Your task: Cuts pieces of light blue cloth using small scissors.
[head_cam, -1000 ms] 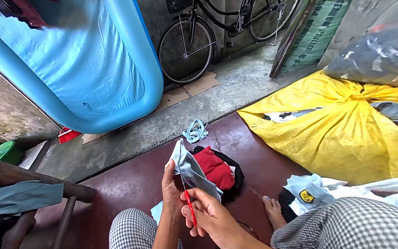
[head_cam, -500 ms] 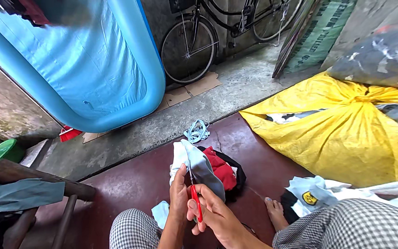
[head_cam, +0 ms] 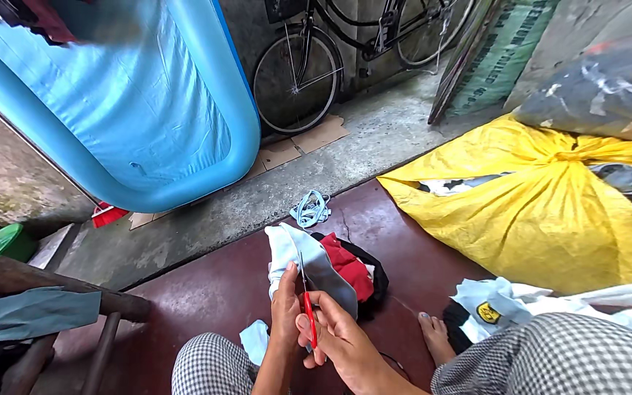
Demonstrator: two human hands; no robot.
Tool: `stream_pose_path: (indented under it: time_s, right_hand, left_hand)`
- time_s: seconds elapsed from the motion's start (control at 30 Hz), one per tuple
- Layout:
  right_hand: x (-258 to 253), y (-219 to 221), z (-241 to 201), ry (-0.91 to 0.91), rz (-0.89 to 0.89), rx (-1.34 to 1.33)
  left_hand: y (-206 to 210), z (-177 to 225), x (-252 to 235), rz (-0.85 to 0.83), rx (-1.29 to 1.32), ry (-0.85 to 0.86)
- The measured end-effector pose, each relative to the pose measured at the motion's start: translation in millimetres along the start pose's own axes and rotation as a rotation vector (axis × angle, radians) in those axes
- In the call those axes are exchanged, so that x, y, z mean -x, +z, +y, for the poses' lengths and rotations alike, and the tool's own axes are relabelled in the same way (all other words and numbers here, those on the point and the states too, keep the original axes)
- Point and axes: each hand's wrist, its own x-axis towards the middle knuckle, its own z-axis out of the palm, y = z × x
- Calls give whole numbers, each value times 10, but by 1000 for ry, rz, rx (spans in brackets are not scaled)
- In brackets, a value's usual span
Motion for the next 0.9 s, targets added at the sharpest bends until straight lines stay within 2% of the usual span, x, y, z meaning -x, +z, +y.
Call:
stream_pose_path:
  time_s: [0.13, 0.33, 0.63, 0.9]
  right_hand:
    - [-7, 2, -27, 23, 21, 23]
    - [-69, -92, -70, -21, -58, 44]
    - [-94, -117, -52, -43, -30, 73]
    - [-174, -249, -202, -27, -157, 27]
  left_hand:
    - [6, -1, 18, 1, 29, -6]
    - [31, 33, 51, -16, 109, -32]
    - [28, 11, 66, -24, 134, -48]
    - [-42, -26, 64, -140, 177, -1]
